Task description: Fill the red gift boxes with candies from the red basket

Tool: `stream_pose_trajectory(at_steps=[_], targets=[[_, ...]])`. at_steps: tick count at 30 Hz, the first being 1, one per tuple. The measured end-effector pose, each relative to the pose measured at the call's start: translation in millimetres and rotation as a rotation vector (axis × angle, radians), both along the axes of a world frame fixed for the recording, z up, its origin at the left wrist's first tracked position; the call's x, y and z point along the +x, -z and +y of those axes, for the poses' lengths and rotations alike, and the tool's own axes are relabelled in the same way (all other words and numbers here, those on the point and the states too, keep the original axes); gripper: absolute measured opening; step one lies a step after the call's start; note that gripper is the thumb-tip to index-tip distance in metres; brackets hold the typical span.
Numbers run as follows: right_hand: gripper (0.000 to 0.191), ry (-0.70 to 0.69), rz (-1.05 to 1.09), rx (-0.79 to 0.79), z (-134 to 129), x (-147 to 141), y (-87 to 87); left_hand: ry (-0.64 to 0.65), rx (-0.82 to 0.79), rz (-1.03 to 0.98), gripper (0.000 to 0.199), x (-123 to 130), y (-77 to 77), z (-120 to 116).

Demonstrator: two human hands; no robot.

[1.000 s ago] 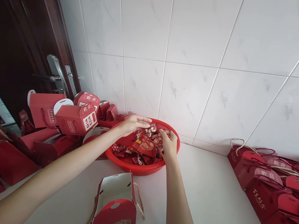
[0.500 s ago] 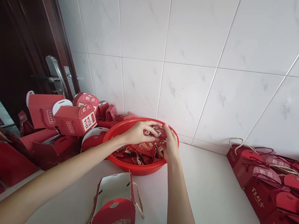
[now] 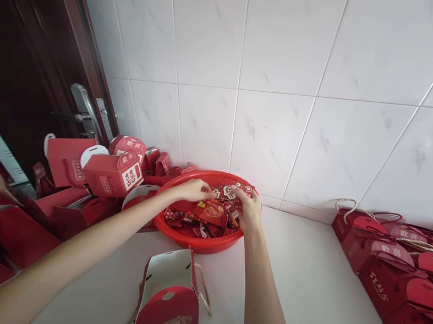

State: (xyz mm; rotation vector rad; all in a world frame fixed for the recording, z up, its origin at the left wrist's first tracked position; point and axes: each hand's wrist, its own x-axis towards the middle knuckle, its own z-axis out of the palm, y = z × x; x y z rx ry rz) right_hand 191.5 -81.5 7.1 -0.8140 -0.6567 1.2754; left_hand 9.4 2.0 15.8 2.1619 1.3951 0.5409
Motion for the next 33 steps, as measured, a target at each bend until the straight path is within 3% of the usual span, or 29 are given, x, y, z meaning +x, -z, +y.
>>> stream_pose_trajectory(at_steps=[3,9,17,21,25,28,33], targets=[[0.019,0.019,0.039,-0.011,-2,-1,-2.2,0.058,-0.114,0.097,0.025,12,7.0,-1],[0.019,0.052,0.079,-0.001,-2,-1,-3.6,0.096,-0.135,-0.468,0.061,15,5.5,-2],[0.012,0.057,0.069,0.021,1,1,0.8,0.028,-0.111,-0.805,0.047,11,2.6,-1],[0.012,0.075,0.041,0.007,2,1,0.8,0.071,-0.134,-0.897,0.036,15,0.2,-6],[0.015,0.077,0.001,-0.014,3,1,1.8,0.006,-0.091,-0.954,0.033,17,-2.0,-8],[0.028,0.015,-0.037,-0.007,3,1,3.1,-0.007,-0.085,-0.966,0.041,23,-8.0,-6],[0.034,-0.016,-0.076,0.053,1,-1,2.3,0.135,-0.205,-0.914,0.056,43,-23.1,-4]])
